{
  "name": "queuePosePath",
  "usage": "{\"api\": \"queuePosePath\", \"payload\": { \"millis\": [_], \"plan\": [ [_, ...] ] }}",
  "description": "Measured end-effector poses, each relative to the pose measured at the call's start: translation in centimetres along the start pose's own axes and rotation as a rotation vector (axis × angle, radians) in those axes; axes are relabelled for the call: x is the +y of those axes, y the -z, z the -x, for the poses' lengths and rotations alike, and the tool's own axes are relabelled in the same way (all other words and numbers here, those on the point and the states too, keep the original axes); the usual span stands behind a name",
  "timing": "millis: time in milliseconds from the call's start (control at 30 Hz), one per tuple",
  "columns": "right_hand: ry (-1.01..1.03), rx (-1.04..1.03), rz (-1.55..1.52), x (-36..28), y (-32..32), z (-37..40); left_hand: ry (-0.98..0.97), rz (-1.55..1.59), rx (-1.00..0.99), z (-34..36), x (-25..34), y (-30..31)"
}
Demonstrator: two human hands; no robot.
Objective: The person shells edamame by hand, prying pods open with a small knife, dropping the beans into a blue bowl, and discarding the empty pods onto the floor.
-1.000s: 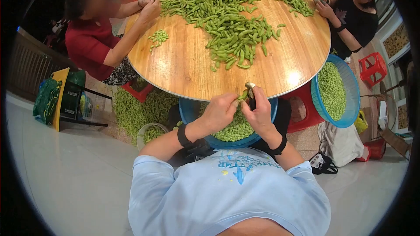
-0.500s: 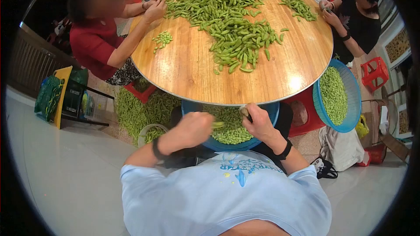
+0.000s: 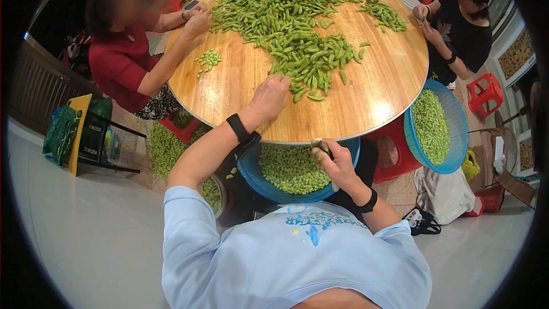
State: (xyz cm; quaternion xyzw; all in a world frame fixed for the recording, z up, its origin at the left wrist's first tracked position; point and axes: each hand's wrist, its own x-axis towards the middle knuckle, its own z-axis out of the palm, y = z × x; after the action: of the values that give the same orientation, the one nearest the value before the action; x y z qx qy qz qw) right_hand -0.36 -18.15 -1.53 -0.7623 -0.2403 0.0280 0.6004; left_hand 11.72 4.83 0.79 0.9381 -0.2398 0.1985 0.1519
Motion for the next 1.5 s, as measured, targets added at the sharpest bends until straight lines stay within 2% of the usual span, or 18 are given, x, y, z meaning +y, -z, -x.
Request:
{"api": "queuePosePath", "payload": {
  "millis": [67, 200, 300, 367, 433, 533, 733, 833, 967, 1100, 1167, 1267, 1300, 1333, 1367, 1433, 1467, 1500],
  "plan": [
    [-0.194, 0.011, -0.296, -0.4, -0.4, 0.0, 0.067, 0.005, -0.072, 0.0, 0.0, -0.4],
    [-0.253, -0.016, -0.483, -0.7, -0.8, -0.7, -0.001, -0.065, -0.025, -0.1, -0.2, -0.1],
    [-0.288, 0.050, -0.686, -1.1, -0.6, -1.7, 0.037, 0.103, 0.079, 0.1, 0.6, 0.9],
    [-0.341, 0.079, -0.820, -1.5, -0.5, -2.4, 0.502, 0.874, -0.122, 0.6, 3.3, 3.5],
    [-0.427, 0.101, -1.021, -1.4, -0.6, -2.8, 0.486, 0.981, -0.101, 1.8, 4.8, 3.7],
    [-0.409, 0.075, -1.176, -1.2, -1.1, -2.9, 0.518, 1.131, -0.090, 3.3, 6.8, 4.0],
    [-0.400, 0.030, -1.216, -1.9, -1.3, -2.3, 0.626, 1.290, -0.052, 4.7, 8.2, 3.5],
    [-0.380, -0.005, -1.215, -2.1, -1.1, -2.2, 0.611, 1.317, 0.015, 4.8, 8.5, 3.4],
    [-0.341, -0.025, -1.186, -2.3, -1.0, -1.9, 0.557, 1.283, -0.007, 5.1, 8.7, 3.1],
    [-0.333, -0.003, -1.147, -1.8, -1.2, -1.6, 0.561, 1.336, 0.019, 5.2, 9.4, 3.3],
    [-0.328, 0.082, -1.066, -1.7, -1.6, -1.7, 0.555, 1.383, 0.040, 5.3, 9.1, 3.0],
    [-0.337, 0.135, -1.046, -1.9, -2.0, -2.0, 0.603, 1.559, -0.029, 5.2, 8.2, 2.1],
    [-0.339, 0.133, -1.044, -1.7, -1.7, -1.9, 0.680, 1.751, -0.079, 5.0, 8.0, 2.3],
    [-0.372, 0.038, -1.198, -1.4, -1.1, -1.9, 0.756, 1.940, -0.130, 4.8, 7.8, 2.5],
    [-0.403, -0.058, -1.352, -1.1, -0.7, -1.9, 0.756, 1.939, -0.129, 4.8, 7.4, 2.4],
    [-0.450, -0.063, -1.392, -1.2, -0.2, -2.1, 0.850, 2.104, -0.301, 5.1, 6.8, 1.8],
    [-0.495, -0.065, -1.431, -1.3, -0.1, -2.1, 0.850, 2.106, -0.302, 5.4, 6.9, 1.4],
    [-0.496, -0.064, -1.430, -1.4, -0.1, -2.0, 0.638, 1.638, -0.184, 5.7, 7.3, 1.2]
  ]
}}
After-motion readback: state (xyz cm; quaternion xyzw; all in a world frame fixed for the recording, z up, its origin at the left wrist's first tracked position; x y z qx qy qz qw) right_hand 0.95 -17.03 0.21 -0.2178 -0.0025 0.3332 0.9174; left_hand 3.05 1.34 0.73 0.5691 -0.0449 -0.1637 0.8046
